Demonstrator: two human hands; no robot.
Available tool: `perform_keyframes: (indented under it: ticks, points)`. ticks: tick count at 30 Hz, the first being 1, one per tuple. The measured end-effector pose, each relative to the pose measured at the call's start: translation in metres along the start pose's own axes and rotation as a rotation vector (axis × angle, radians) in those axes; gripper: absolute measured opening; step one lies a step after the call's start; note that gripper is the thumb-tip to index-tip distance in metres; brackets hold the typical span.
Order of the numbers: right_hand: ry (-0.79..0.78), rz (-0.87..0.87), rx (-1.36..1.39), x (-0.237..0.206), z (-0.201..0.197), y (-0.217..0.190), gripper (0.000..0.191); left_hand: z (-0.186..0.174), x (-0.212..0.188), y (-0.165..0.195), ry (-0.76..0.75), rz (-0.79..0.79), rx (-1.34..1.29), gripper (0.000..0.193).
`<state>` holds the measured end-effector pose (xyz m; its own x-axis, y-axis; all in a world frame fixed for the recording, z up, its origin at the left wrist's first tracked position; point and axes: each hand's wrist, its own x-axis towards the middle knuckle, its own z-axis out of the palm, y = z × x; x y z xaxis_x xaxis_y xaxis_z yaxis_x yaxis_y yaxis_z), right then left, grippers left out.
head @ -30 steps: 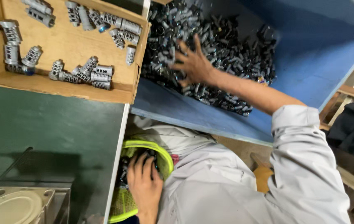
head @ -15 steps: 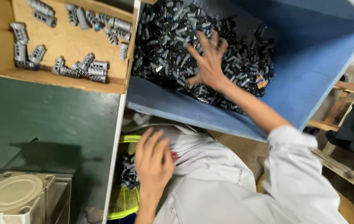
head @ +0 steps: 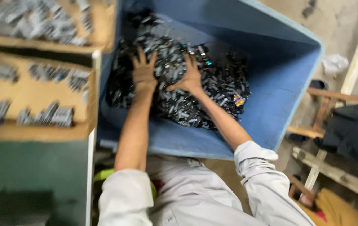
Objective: The person sits at a machine sorting small metal components, picking pieces from a green sieve basket on their lap, examining each piece by hand, and placing sorted pieces into a cardboard box or bin beside the machine. At the end they scoop handfuls of parts from a large blue bin into the basket.
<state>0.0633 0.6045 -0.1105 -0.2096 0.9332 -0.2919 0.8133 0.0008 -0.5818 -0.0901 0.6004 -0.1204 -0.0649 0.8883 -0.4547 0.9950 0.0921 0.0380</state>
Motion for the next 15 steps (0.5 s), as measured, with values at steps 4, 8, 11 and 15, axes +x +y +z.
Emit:
perform_keyframes:
  ticks: [4, 8, 11, 15]
  points:
    - [-0.039, 0.084, -0.07, 0.001, 0.002, 0.007, 0.155, 0.003, 0.004, -0.02, -0.184, 0.033, -0.141, 0.123]
    - [-0.031, 0.062, -0.063, -0.017, 0.018, 0.004, 0.146, 0.006, 0.001, -0.021, -0.117, -0.028, -0.397, 0.122]
    - [-0.086, 0.001, -0.065, -0.026, 0.031, -0.005, 0.14, 0.022, 0.0, -0.021, -0.229, -0.037, -0.376, 0.115]
    - [-0.095, -0.048, -0.061, -0.015, 0.032, -0.005, 0.142, 0.043, 0.001, -0.02, -0.098, -0.031, -0.423, 0.121]
